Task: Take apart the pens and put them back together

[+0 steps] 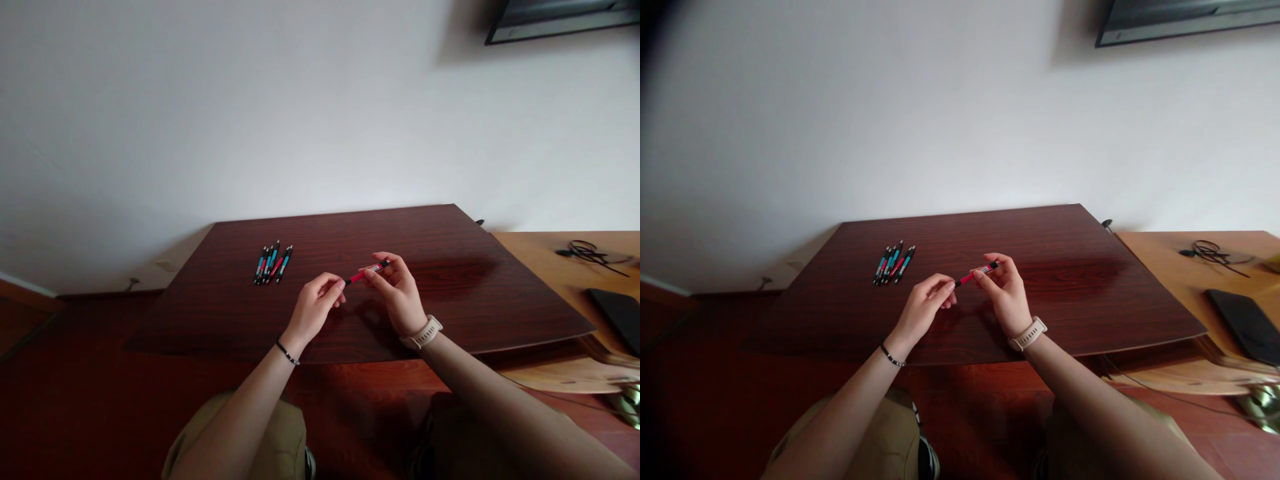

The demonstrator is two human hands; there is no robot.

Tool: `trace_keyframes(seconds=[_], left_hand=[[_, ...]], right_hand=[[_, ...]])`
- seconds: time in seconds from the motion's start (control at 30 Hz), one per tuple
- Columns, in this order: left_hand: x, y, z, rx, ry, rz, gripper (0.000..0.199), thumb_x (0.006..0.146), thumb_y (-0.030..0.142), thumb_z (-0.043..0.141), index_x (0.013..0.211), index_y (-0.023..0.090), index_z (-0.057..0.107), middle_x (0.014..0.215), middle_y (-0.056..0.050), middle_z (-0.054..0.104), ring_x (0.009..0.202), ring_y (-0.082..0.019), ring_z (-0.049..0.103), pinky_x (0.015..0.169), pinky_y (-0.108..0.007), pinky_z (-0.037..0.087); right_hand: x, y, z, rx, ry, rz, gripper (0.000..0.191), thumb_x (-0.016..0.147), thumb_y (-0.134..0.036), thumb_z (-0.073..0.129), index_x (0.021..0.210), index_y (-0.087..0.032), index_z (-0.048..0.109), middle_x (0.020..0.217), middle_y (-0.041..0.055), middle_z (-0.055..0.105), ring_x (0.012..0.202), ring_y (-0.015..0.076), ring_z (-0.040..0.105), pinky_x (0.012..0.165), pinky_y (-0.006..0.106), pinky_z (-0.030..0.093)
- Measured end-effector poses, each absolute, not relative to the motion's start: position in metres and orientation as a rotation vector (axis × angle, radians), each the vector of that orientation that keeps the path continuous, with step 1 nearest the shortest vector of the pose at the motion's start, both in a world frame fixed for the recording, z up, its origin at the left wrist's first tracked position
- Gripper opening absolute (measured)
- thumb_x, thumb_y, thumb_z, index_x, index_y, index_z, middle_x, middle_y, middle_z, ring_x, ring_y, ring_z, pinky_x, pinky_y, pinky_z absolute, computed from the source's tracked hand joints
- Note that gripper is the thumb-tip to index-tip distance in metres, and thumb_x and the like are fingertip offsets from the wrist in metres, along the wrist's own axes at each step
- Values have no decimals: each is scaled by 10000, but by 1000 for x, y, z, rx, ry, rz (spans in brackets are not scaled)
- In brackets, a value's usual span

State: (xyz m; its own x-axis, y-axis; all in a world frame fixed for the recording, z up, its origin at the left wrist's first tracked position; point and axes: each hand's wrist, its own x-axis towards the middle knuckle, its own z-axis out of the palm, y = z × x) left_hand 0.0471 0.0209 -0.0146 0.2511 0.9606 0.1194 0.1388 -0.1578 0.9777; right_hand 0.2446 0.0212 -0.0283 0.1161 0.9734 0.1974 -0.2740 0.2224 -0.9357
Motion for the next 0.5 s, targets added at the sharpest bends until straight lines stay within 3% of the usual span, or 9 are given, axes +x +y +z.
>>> trace_keyframes(seconds=[0.07,0.3,0.5], left_hand=[[46,21,-15,1574,1074,1020,283,1028,447,640,946,186,712,772,-25,703,704,-159,632,681,-273,500],[45,21,-15,1742,1145,1160,127,947,325,750,999,215,716,1009,-46,750,899,-188,696,797,-283,541],[47,22,-13,1691,1129,1195,135,931,307,757,1011,214,700,1019,-52,741,928,-193,704,795,-284,555]], right_hand=[[245,21,-29,-894,-1027,1116,476,872,-421,871,1242,-275,609,1031,51,798,920,215,749,858,375,594],[244,21,-28,-957,-1011,1129,498,832,-464,894,1207,-268,630,924,14,747,805,190,700,758,334,581],[244,22,-29,-980,-1001,1138,408,805,-499,914,993,-242,658,870,-1,698,748,160,654,697,299,543]])
